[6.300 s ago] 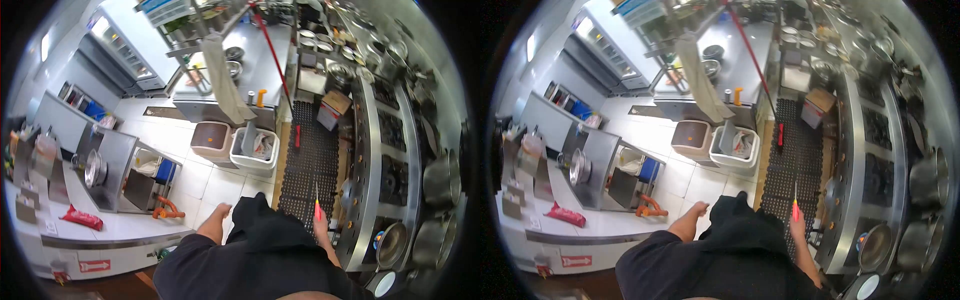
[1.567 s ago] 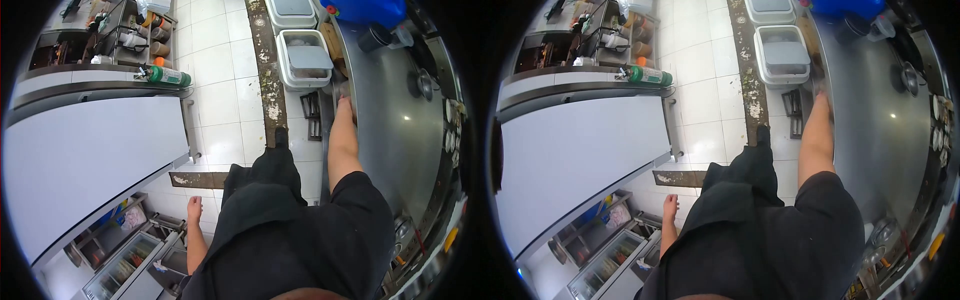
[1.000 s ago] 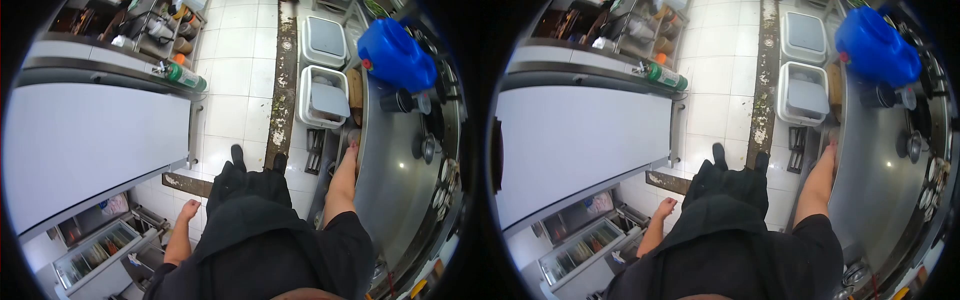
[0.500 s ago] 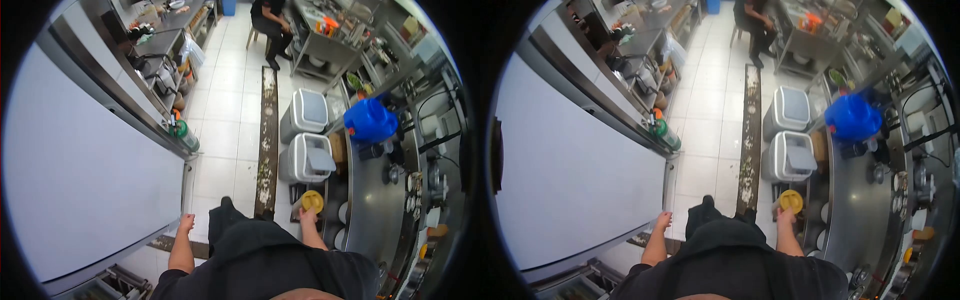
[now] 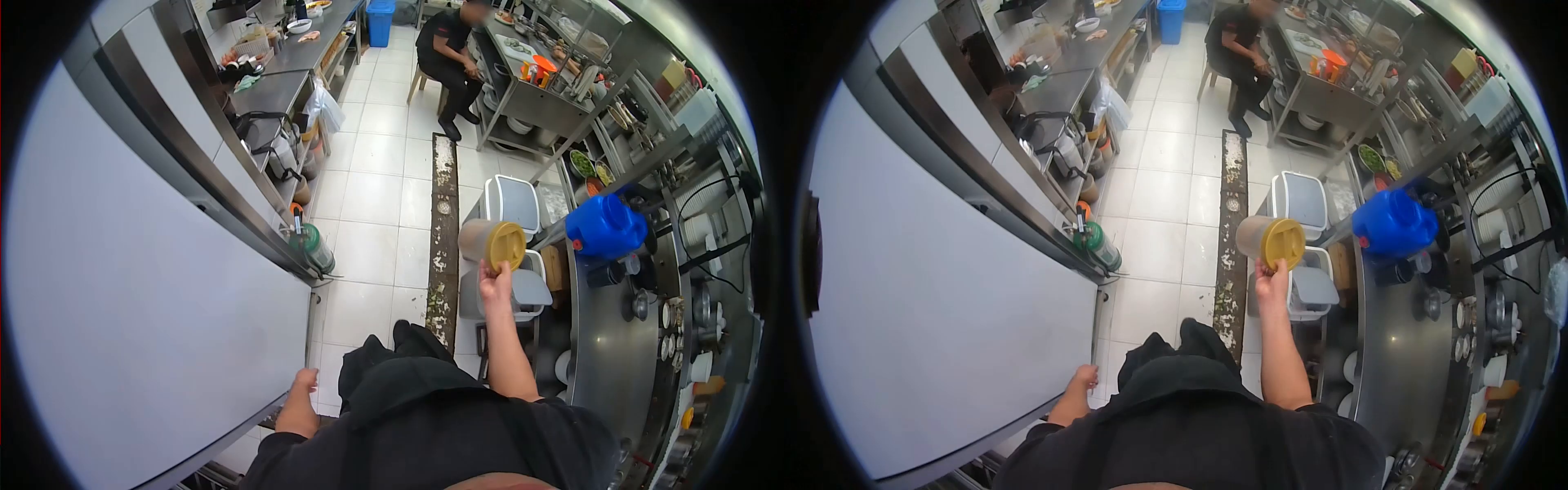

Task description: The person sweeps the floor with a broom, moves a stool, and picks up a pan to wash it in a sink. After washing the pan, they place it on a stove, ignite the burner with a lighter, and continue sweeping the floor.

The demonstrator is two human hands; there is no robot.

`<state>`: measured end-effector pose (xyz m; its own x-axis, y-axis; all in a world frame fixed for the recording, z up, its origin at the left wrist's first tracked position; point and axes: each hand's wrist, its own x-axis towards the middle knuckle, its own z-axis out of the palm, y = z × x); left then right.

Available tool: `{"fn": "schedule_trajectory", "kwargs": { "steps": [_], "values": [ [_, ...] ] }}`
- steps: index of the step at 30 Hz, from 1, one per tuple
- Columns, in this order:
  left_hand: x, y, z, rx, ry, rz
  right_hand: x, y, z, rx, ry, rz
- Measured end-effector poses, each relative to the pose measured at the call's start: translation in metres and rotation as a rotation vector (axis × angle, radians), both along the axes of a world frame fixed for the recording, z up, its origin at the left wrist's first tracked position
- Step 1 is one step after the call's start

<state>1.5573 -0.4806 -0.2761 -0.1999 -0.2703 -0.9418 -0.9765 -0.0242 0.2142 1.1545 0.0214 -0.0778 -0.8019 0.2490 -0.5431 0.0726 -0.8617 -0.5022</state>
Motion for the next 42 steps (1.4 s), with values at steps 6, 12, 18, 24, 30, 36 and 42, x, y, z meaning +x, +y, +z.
{"fn": "schedule_trajectory", "kwargs": {
  "steps": [6, 12, 18, 24, 30, 36, 42],
  "values": [
    [-0.06, 0.03, 0.01, -0.004, 0.064, 0.046, -0.048, -0.008, 0.039, -0.032, 0.013, 0.049],
    [-0.137, 0.01, 0.03, 0.01, 0.129, 0.105, -0.095, -0.027, 0.034, -0.065, -0.221, 0.061],
    [-0.224, 0.001, 0.092, -0.075, 0.225, 0.284, -0.145, -0.045, -0.004, -0.053, -0.347, 0.24],
    [-0.359, -0.014, 0.074, -0.087, 0.283, 0.261, -0.216, -0.08, -0.003, -0.024, -0.39, 0.252],
    [-0.55, -0.066, 0.053, -0.081, 0.249, 0.01, -0.325, -0.086, -0.005, 0.126, -0.4, 0.134],
    [-0.765, -0.105, 0.021, -0.153, 0.394, -0.31, -0.422, -0.038, 0.058, 0.346, -0.211, -0.068],
    [-0.954, -0.091, 0.047, -0.113, 0.375, -0.266, -0.535, 0.01, 0.139, 0.451, 0.002, -0.292]
  ]
}}
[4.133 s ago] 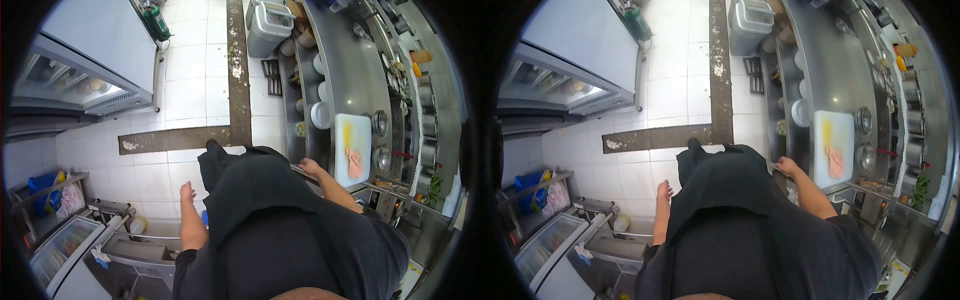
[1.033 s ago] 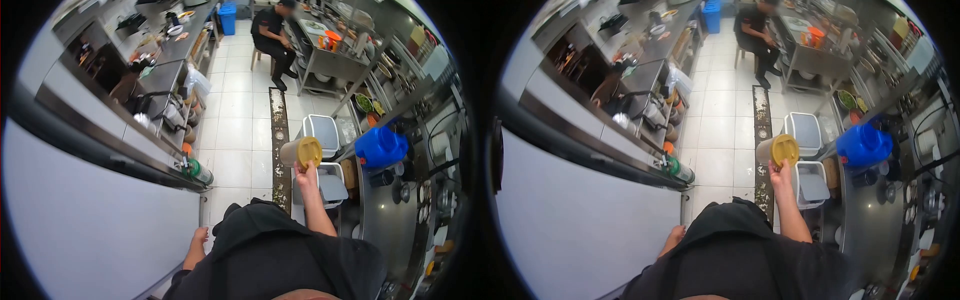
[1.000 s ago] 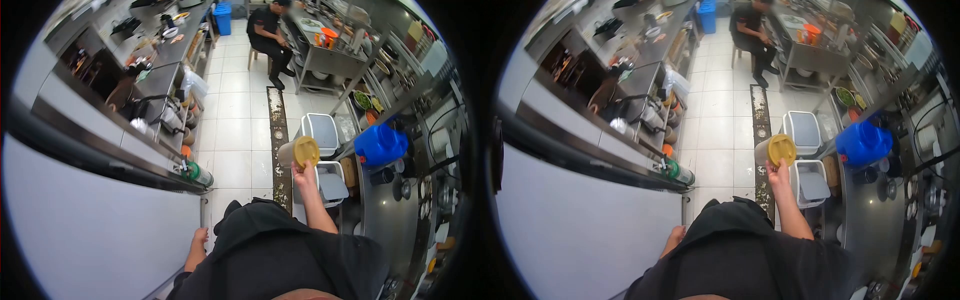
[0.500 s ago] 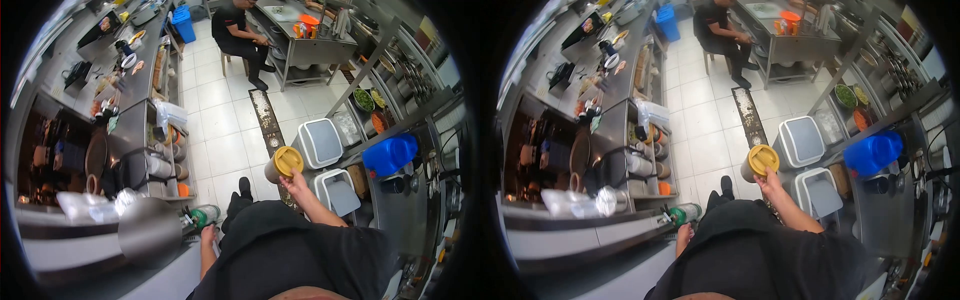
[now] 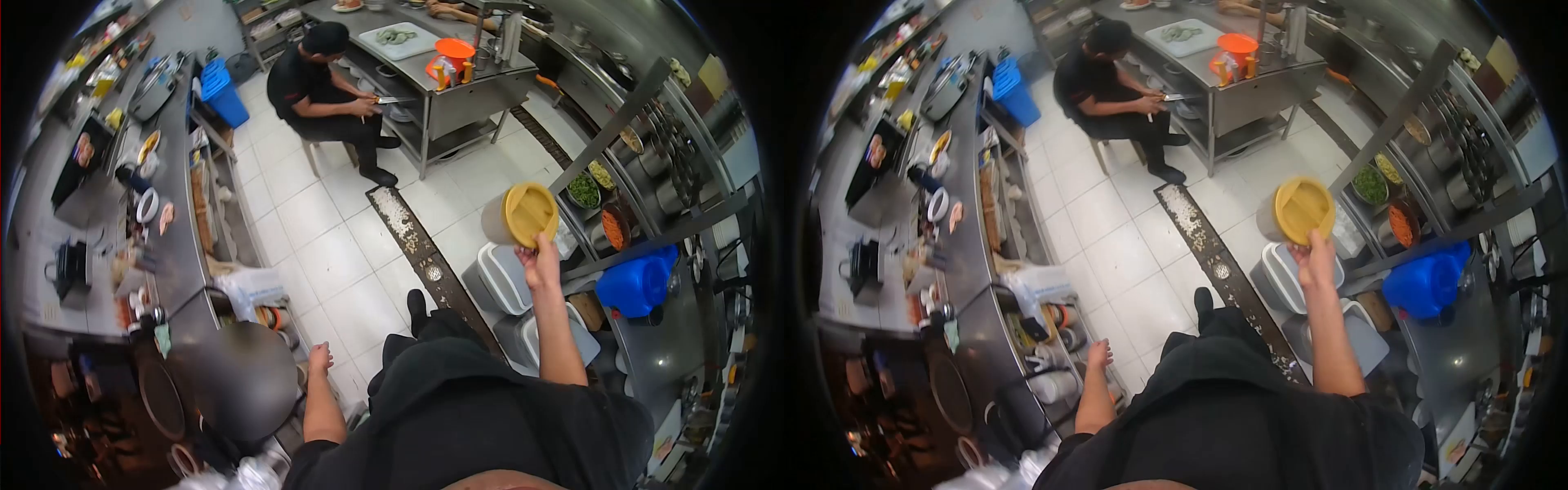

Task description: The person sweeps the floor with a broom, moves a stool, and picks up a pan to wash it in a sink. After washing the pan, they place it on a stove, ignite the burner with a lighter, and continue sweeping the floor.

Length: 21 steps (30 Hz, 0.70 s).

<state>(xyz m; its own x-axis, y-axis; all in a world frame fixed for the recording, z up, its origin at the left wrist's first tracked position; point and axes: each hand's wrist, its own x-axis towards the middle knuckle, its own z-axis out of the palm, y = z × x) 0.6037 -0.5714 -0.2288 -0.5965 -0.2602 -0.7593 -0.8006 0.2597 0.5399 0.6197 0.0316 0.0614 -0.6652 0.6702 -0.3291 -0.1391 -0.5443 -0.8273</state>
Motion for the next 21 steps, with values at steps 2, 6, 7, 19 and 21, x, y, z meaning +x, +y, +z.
{"fn": "schedule_trajectory", "kwargs": {
  "steps": [2, 6, 7, 19, 21],
  "values": [
    [-0.034, 0.003, -0.01, -0.001, -0.039, -0.055, -0.035, 0.015, 0.02, 0.047, 0.054, -0.017],
    [-0.078, 0.013, -0.035, 0.103, -0.207, -0.149, -0.133, 0.064, 0.052, 0.084, 0.175, -0.013],
    [-0.085, 0.029, -0.018, 0.034, -0.241, -0.174, -0.161, 0.077, 0.052, 0.073, 0.207, 0.005],
    [-0.173, 0.038, -0.028, 0.056, -0.273, -0.345, -0.513, 0.157, 0.109, -0.041, 0.318, 0.027],
    [-0.212, 0.039, -0.045, 0.07, -0.306, -0.36, -0.567, 0.161, 0.117, -0.029, 0.27, 0.038]
  ]
}}
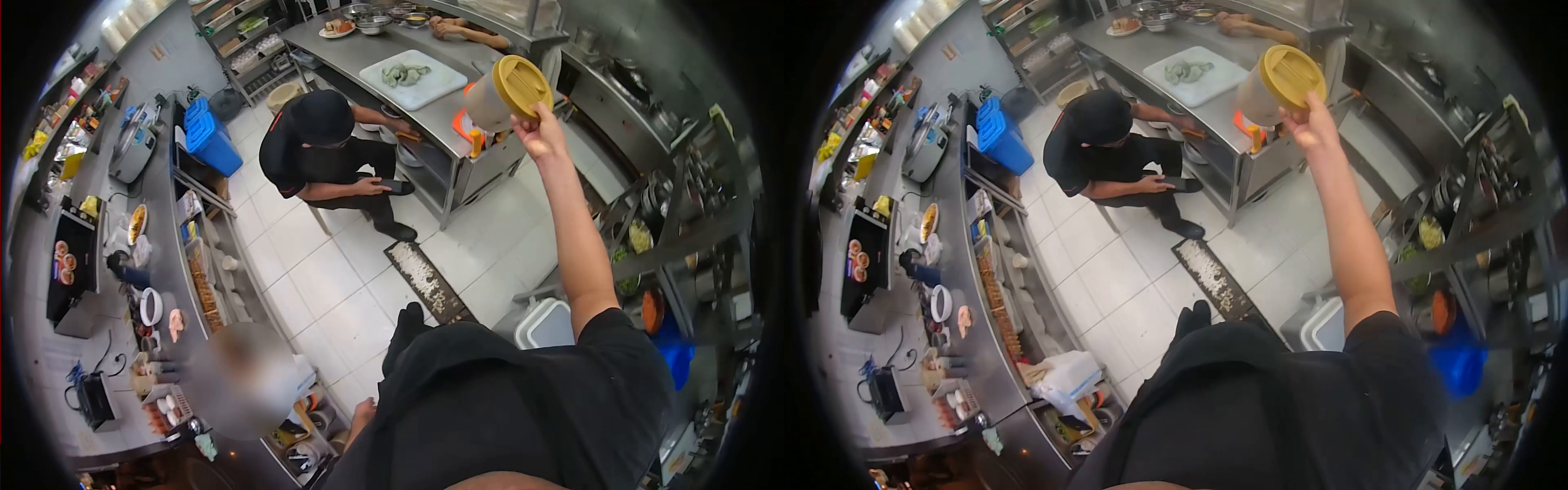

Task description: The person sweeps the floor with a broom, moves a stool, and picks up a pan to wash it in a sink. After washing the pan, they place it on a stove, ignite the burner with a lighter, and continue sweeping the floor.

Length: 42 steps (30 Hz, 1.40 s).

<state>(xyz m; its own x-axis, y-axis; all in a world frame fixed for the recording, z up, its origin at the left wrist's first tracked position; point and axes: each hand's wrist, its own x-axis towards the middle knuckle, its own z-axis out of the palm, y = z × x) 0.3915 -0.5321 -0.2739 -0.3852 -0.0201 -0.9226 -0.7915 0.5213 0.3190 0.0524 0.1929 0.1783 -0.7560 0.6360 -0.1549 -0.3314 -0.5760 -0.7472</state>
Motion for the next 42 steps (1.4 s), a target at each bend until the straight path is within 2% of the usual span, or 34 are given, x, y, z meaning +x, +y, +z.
{"fn": "schedule_trajectory", "kwargs": {
  "steps": [3, 6, 8, 9, 12, 16, 19, 20, 22, 23, 26, 30, 34, 36, 39, 40, 42],
  "values": [
    [-0.068, 0.014, -0.017, 0.043, 0.01, -0.023, -0.079, 0.001, 0.01, -0.086, -0.042, -0.037],
    [-0.147, 0.034, -0.018, 0.115, 0.124, 0.029, -0.155, 0.013, 0.009, -0.051, -0.087, -0.091],
    [-0.211, 0.063, -0.005, 0.065, 0.155, 0.155, -0.192, 0.02, 0.011, -0.025, -0.145, -0.071],
    [-0.234, 0.078, 0.008, 0.08, 0.148, 0.393, -0.212, 0.028, 0.015, -0.009, -0.167, -0.061],
    [-0.29, 0.107, 0.043, 0.138, 0.289, 0.435, -0.281, 0.084, -0.018, 0.042, -0.213, -0.047],
    [-0.298, 0.127, 0.055, 0.106, 0.352, 0.49, -0.355, 0.142, -0.057, 0.01, -0.29, -0.06],
    [-0.251, 0.117, 0.018, 0.064, 0.242, 0.527, -0.405, 0.186, -0.084, -0.06, -0.287, -0.033],
    [-0.228, 0.128, 0.031, -0.008, 0.252, 0.504, -0.421, 0.197, -0.089, -0.058, -0.298, -0.042],
    [-0.18, 0.138, 0.02, -0.127, 0.009, 0.459, -0.442, 0.217, -0.11, -0.052, -0.337, -0.065],
    [-0.168, 0.154, 0.032, -0.175, -0.116, 0.431, -0.458, 0.23, -0.125, -0.07, -0.333, -0.066],
    [-0.139, 0.179, 0.048, -0.207, -0.169, 0.212, -0.482, 0.247, -0.146, -0.124, -0.393, -0.099],
    [-0.146, 0.2, 0.052, -0.187, -0.121, 0.043, -0.492, 0.255, -0.173, -0.047, -0.4, -0.002],
    [-0.195, 0.215, 0.046, -0.125, 0.015, -0.142, -0.492, 0.264, -0.177, 0.013, -0.416, 0.082],
    [-0.225, 0.193, 0.014, -0.197, 0.334, -0.588, -0.476, 0.26, -0.157, 0.085, -0.442, 0.134],
    [-0.296, 0.216, 0.034, -0.15, 0.099, 0.223, -0.445, 0.248, -0.122, 0.173, -0.442, 0.202],
    [-0.316, 0.23, 0.051, -0.151, 0.216, 0.27, -0.432, 0.242, -0.106, 0.207, -0.44, 0.216],
    [-0.353, 0.232, 0.056, -0.096, 0.256, 0.221, -0.385, 0.211, -0.076, 0.226, -0.252, 0.272]
  ]
}}
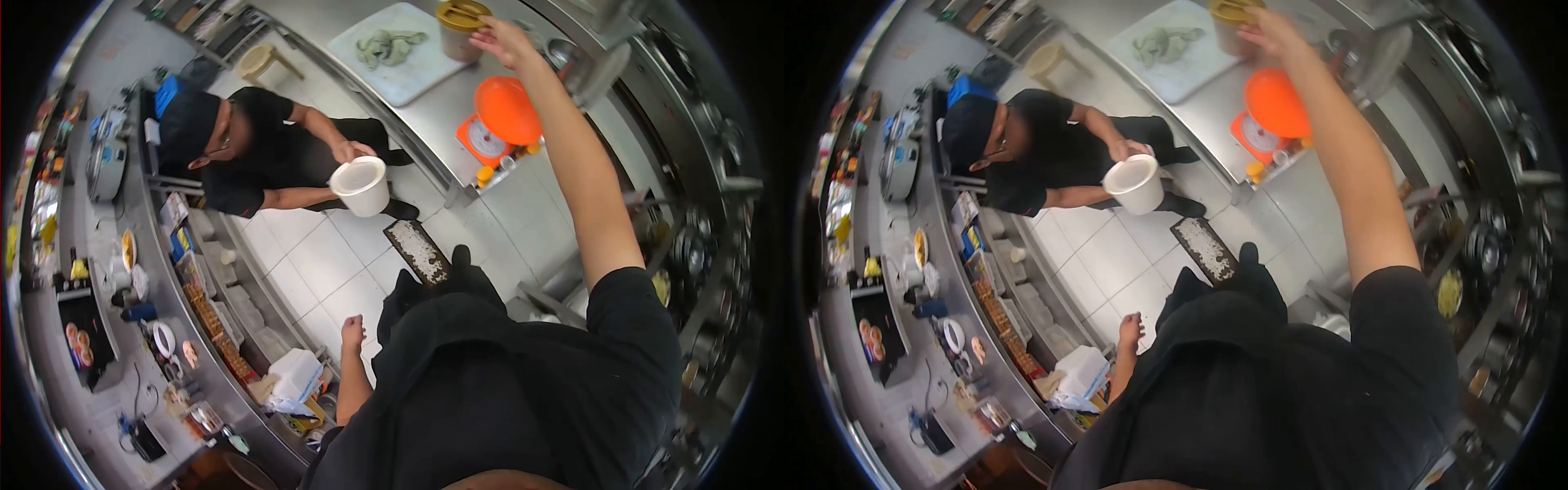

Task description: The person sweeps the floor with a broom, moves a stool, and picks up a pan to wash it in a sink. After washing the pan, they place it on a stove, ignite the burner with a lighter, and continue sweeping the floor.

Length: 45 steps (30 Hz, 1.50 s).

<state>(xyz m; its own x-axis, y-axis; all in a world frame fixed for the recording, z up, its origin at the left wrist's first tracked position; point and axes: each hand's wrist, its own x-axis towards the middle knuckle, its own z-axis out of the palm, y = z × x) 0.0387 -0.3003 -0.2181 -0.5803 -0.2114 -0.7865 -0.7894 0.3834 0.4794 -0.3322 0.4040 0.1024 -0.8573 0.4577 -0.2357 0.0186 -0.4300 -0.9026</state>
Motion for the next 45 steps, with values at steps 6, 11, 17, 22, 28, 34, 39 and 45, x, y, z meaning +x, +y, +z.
{"fn": "schedule_trajectory", "kwargs": {
  "steps": [6, 11, 17, 22, 28, 34, 39, 45],
  "values": [
    [-0.057, -0.011, -0.032, 0.114, -0.135, -0.226, 0.284, -0.141, 0.061, 0.101, 0.299, 0.201],
    [-0.1, -0.075, -0.132, 0.067, 0.046, -1.636, 0.493, -0.279, -0.02, -0.042, -0.108, -0.175],
    [-0.114, -0.031, -0.104, -0.038, -0.445, -1.175, 0.689, -0.452, -0.164, -0.299, -0.729, -0.689],
    [-0.123, 0.049, -0.085, 0.215, 0.377, -2.818, 0.808, -0.594, -0.242, 0.235, -1.254, -0.6],
    [-0.02, 0.167, -0.069, -0.136, -0.233, -1.833, 0.938, -0.789, -0.33, -0.655, -0.995, -1.406],
    [0.143, 0.282, -0.051, -0.099, -0.106, -2.052, 0.981, -0.978, -0.356, -1.103, -1.034, -1.578],
    [0.337, 0.276, 0.02, 0.063, 0.03, -2.304, 0.996, -1.024, -0.402, -1.39, -0.859, -1.601],
    [0.456, 0.253, 0.039, 0.077, 0.116, -2.561, 1.076, -0.953, -0.433, -0.757, -0.893, -1.467]
  ]
}}
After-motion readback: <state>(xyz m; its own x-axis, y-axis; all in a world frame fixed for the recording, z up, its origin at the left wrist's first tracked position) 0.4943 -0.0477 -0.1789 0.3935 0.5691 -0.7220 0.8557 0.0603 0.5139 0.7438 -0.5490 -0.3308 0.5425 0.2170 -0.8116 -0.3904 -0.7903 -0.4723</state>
